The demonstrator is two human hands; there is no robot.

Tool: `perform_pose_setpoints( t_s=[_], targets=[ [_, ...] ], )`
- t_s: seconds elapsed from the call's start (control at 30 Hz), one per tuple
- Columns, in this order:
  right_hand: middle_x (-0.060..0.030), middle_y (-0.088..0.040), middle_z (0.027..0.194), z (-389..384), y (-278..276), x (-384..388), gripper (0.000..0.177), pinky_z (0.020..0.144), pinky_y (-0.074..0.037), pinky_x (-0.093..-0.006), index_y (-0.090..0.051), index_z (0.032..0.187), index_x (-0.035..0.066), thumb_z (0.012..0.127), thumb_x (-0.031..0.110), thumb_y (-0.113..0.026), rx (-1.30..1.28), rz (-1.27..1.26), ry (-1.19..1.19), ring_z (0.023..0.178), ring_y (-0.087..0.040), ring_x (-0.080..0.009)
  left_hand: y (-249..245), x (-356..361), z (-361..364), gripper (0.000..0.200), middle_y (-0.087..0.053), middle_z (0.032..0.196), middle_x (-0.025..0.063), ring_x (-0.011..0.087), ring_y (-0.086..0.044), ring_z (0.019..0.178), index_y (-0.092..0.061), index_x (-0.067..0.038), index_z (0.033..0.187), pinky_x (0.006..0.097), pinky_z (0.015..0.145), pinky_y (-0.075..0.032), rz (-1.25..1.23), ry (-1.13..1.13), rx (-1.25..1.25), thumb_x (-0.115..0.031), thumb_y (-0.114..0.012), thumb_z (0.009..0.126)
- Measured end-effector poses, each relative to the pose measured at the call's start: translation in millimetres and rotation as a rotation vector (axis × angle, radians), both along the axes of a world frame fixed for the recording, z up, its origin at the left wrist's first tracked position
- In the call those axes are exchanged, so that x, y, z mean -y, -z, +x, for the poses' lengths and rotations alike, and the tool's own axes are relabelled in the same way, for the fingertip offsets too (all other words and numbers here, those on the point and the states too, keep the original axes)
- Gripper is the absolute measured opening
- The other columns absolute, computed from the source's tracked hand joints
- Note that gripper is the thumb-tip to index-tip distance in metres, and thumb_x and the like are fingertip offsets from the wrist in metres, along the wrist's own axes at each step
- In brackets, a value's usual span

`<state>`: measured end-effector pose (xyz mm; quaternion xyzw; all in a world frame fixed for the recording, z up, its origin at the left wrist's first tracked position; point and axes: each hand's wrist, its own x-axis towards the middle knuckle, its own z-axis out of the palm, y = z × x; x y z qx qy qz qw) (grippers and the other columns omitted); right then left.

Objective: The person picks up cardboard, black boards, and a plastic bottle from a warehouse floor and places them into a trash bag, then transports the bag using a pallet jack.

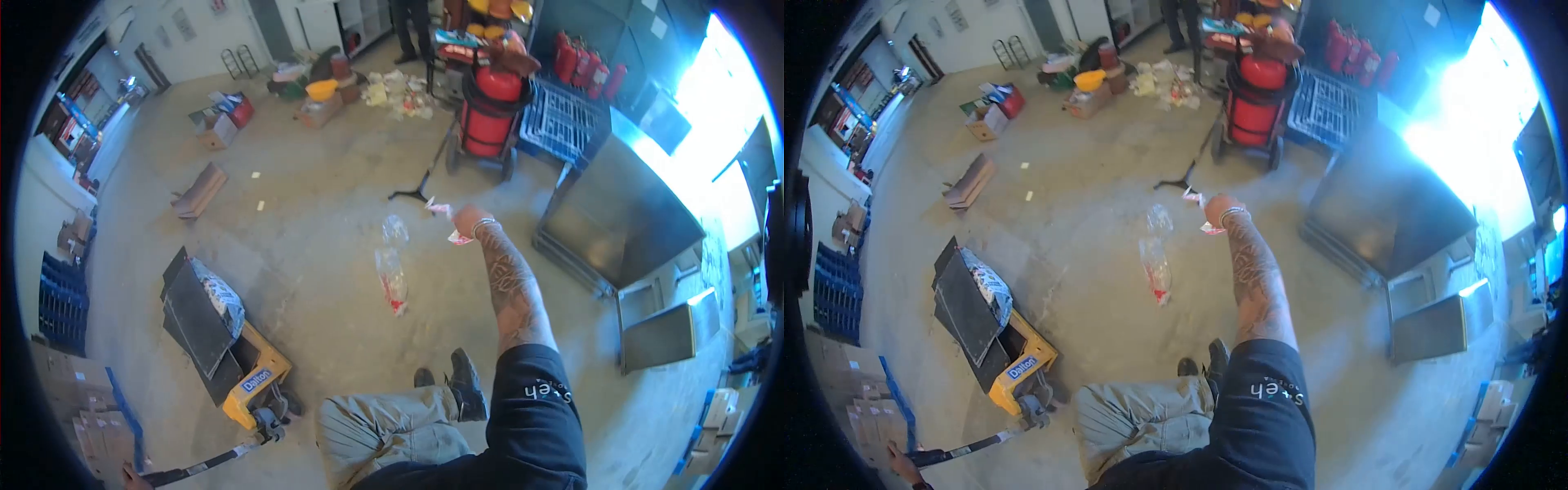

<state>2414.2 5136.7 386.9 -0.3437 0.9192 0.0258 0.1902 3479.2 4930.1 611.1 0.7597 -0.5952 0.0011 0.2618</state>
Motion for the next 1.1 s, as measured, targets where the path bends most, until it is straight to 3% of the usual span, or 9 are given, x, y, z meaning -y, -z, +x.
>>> perform_pose_setpoints(
  t_s=[0.1, 0.3, 0.5, 0.67, 0.73, 0.83, 0.9, 0.93, 1.1],
  targets=[
    [-0.0118, -0.057, 0.122, 42, -66, 19, 0.03, 0.09, -0.046, -0.0417, -0.064, 0.107, 0.01, 0.087, 0.025, -0.05, -0.325, -0.306, 0.255, 0.116, -0.051, -0.0324, -2, -16, -41, 0.053, -0.061, 0.11, 0.0233, 0.0375, -0.055, 0.102, -0.056, 0.009, 0.114, 0.0395, 0.09, -0.04, -0.07, -0.007, 0.105, -0.039, -0.04, 0.096],
    [-0.0165, -0.061, 0.112, 119, -16, 8, 0.044, 0.09, -0.047, -0.0421, -0.059, 0.113, 0.01, 0.076, 0.033, -0.062, 0.024, -0.435, 0.117, 0.106, -0.057, -0.0333, 9, -39, -104, 0.032, -0.062, 0.088, 0.022, 0.0353, -0.056, 0.082, -0.063, 0.004, 0.099, 0.0416, 0.077, -0.043, -0.384, 0.01, 0.255, -0.025, -0.052, 0.093],
    [-0.0149, -0.055, 0.125, 219, 106, -139, 0.053, 0.101, -0.038, -0.0438, -0.057, 0.121, 0.014, 0.08, 0.047, -0.055, 0.388, 0.301, -0.596, 0.118, -0.049, -0.035, 1, -38, -135, 0.023, -0.063, 0.079, 0.0135, 0.0291, -0.056, 0.081, -0.064, -0.002, 0.091, 0.0399, 0.08, -0.041, -0.32, -0.068, 0.085, -0.023, -0.059, 0.085],
    [-0.0164, -0.063, 0.108, 238, 105, -191, 0.05, 0.092, -0.043, -0.0455, -0.068, 0.101, 0.009, 0.085, 0.051, -0.045, 0.358, 0.588, -0.593, 0.106, -0.057, -0.0348, 1, -36, -153, 0.017, -0.057, 0.065, 0.0055, 0.0259, -0.055, 0.078, -0.06, -0.009, 0.075, 0.052, 0.089, -0.035, -0.319, -0.152, 0.159, -0.025, -0.064, 0.08],
    [-0.0164, -0.065, 0.103, 240, 79, -174, 0.05, 0.091, -0.044, -0.0448, -0.07, 0.096, 0.008, 0.083, 0.051, -0.048, 0.205, 0.395, -0.343, 0.103, -0.058, -0.0354, 3, -35, -156, 0.02, -0.055, 0.062, 0.0039, 0.0256, -0.054, 0.077, -0.057, -0.01, 0.069, 0.0572, 0.091, -0.032, -0.367, -0.131, 0.148, -0.026, -0.065, 0.078],
    [-0.0166, -0.059, 0.118, 186, 125, -132, 0.046, 0.09, -0.045, -0.0449, -0.066, 0.108, 0.011, 0.078, 0.043, -0.056, 0.025, 0.091, -0.689, 0.109, -0.056, -0.0337, 4, -37, -163, 0.025, -0.056, 0.063, 0.0015, 0.0252, -0.056, 0.079, -0.055, -0.011, 0.066, 0.0612, 0.094, -0.027, -0.346, -0.13, 0.191, -0.03, -0.067, 0.076],
    [-0.0155, -0.067, 0.093, 217, 45, -64, 0.034, 0.077, -0.051, -0.0418, -0.069, 0.087, 0.008, 0.076, 0.039, -0.057, 0.071, 0.215, -0.466, 0.089, -0.064, -0.0315, 8, -29, -168, 0.029, -0.058, 0.066, 0.0007, 0.025, -0.056, 0.082, -0.054, -0.01, 0.065, 0.0606, 0.094, -0.027, -0.35, -0.127, 0.237, -0.034, -0.068, 0.075],
    [-0.0135, -0.066, 0.078, 235, 30, -52, 0.033, 0.071, -0.052, -0.0405, -0.069, 0.08, 0.009, 0.076, 0.04, -0.059, -0.092, -0.171, -0.303, 0.079, -0.064, -0.0321, 9, -24, -170, 0.029, -0.058, 0.066, 0.0007, 0.025, -0.056, 0.082, -0.054, -0.01, 0.065, 0.0606, 0.094, -0.027, -0.358, -0.109, 0.235, -0.034, -0.068, 0.075],
    [-0.0122, -0.066, 0.08, 339, -38, -23, 0.032, 0.07, -0.051, -0.0409, -0.068, 0.091, 0.009, 0.075, 0.037, -0.066, -0.042, -0.576, -0.31, 0.077, -0.063, -0.0313, 16, -10, -160, 0.037, -0.064, 0.091, 0.0056, 0.0245, -0.058, 0.094, -0.063, -0.012, 0.097, 0.0558, 0.093, -0.032, -0.346, 0.268, 0.035, -0.043, -0.066, 0.076]
  ],
)
